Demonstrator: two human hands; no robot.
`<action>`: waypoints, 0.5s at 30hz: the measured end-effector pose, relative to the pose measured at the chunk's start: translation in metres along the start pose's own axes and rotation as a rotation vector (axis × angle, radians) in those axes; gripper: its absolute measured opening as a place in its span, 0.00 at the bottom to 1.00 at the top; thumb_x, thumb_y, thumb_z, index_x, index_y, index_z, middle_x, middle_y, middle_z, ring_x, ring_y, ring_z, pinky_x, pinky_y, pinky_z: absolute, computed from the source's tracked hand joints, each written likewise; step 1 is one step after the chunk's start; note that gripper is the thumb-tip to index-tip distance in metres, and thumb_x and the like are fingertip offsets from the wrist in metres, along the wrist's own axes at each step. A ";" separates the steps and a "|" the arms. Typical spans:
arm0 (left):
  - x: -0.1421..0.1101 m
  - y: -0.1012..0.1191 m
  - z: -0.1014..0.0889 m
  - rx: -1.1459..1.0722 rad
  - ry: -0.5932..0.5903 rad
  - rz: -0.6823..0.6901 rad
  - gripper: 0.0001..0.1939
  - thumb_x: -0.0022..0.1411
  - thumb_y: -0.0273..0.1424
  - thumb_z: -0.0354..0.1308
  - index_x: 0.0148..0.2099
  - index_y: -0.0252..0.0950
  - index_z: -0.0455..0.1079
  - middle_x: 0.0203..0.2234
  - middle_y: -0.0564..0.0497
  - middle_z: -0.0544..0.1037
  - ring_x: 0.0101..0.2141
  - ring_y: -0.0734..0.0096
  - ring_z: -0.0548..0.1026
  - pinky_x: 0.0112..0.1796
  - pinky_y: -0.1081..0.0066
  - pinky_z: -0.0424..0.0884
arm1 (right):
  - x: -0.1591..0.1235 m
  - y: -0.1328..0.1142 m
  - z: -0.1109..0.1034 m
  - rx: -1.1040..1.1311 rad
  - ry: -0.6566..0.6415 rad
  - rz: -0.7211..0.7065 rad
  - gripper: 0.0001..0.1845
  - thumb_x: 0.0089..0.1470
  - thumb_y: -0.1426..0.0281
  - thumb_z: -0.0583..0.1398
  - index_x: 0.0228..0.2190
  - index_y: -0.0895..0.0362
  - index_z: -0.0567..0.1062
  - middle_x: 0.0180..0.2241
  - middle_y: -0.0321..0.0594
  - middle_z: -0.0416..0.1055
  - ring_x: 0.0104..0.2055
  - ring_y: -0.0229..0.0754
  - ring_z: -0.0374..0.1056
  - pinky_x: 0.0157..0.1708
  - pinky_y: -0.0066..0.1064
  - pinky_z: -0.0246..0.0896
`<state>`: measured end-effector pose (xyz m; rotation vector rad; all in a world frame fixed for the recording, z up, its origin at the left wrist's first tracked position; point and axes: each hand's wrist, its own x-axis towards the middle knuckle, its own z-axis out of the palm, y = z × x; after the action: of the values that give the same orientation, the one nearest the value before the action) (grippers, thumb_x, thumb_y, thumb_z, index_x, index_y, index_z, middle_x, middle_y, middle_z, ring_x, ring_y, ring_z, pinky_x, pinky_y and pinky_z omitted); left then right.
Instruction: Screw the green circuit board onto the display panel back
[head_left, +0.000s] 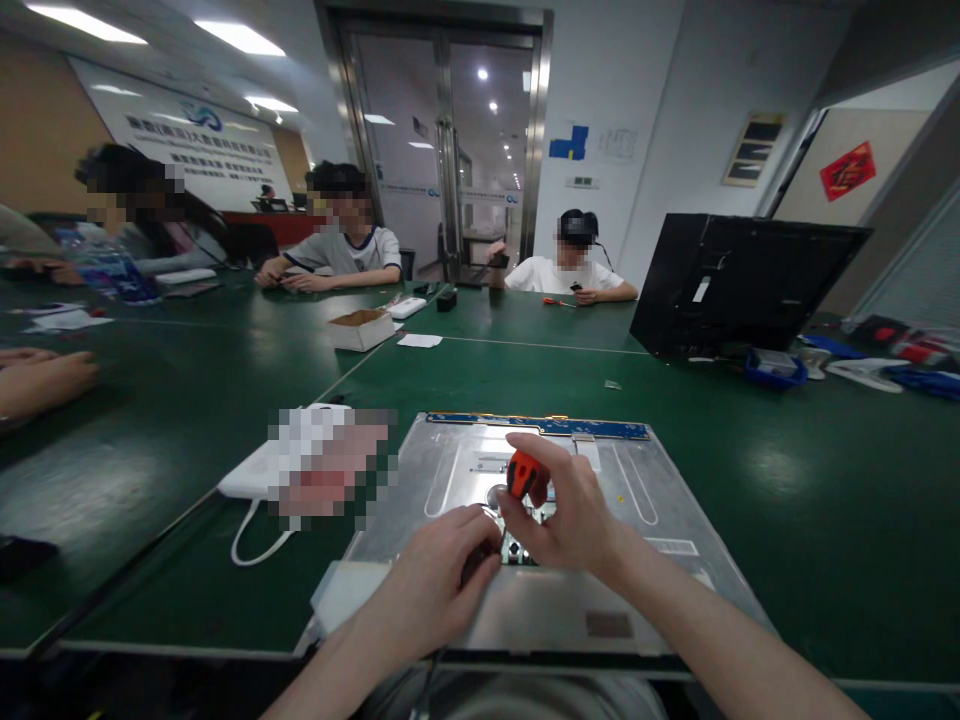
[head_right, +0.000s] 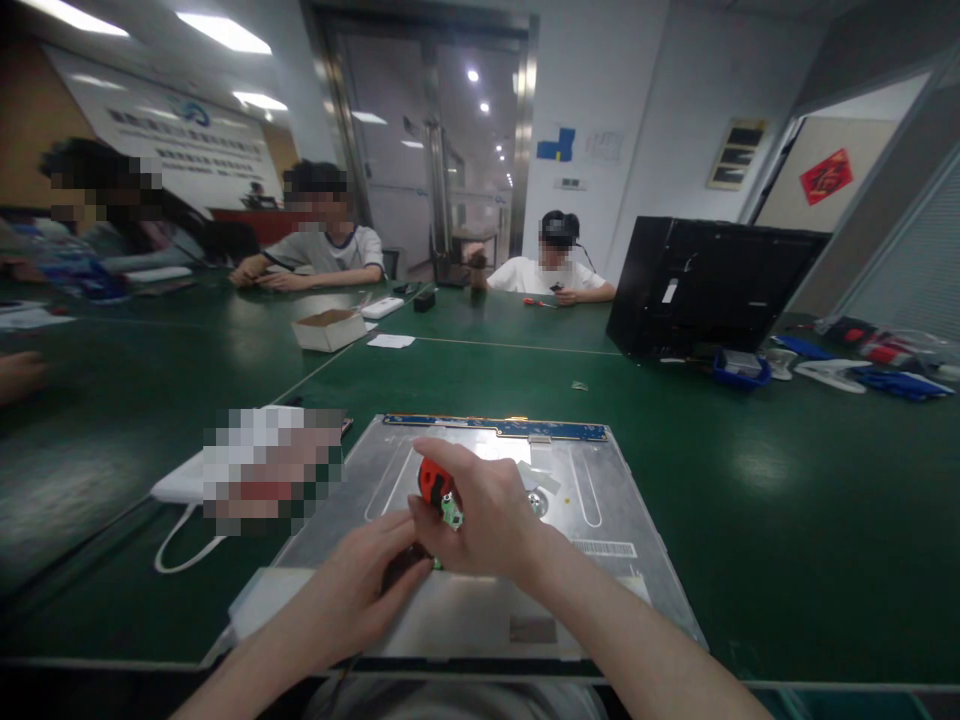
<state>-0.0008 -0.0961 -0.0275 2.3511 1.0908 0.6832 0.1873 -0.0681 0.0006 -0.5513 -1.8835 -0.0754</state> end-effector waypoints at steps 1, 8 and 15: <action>0.000 0.000 0.000 -0.002 -0.002 0.000 0.08 0.64 0.25 0.52 0.39 0.38 0.72 0.35 0.48 0.78 0.36 0.62 0.75 0.37 0.68 0.68 | -0.001 0.001 0.000 -0.005 0.004 0.002 0.23 0.64 0.69 0.57 0.59 0.54 0.61 0.27 0.31 0.72 0.20 0.34 0.63 0.21 0.27 0.62; 0.000 -0.003 0.001 0.010 0.011 0.015 0.07 0.64 0.25 0.52 0.39 0.38 0.71 0.35 0.48 0.78 0.36 0.63 0.75 0.37 0.69 0.67 | -0.001 0.002 0.000 0.022 -0.019 -0.003 0.23 0.65 0.67 0.57 0.60 0.53 0.62 0.28 0.32 0.74 0.21 0.35 0.65 0.22 0.26 0.64; -0.001 -0.003 0.002 0.008 0.002 0.012 0.07 0.65 0.26 0.52 0.39 0.38 0.71 0.34 0.48 0.77 0.36 0.62 0.75 0.38 0.69 0.69 | 0.000 0.001 -0.004 0.137 -0.065 -0.016 0.30 0.60 0.75 0.54 0.63 0.58 0.59 0.39 0.44 0.76 0.27 0.38 0.69 0.23 0.28 0.64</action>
<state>-0.0017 -0.0954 -0.0304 2.3667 1.0829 0.6868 0.1916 -0.0682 0.0016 -0.4493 -1.9397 0.0607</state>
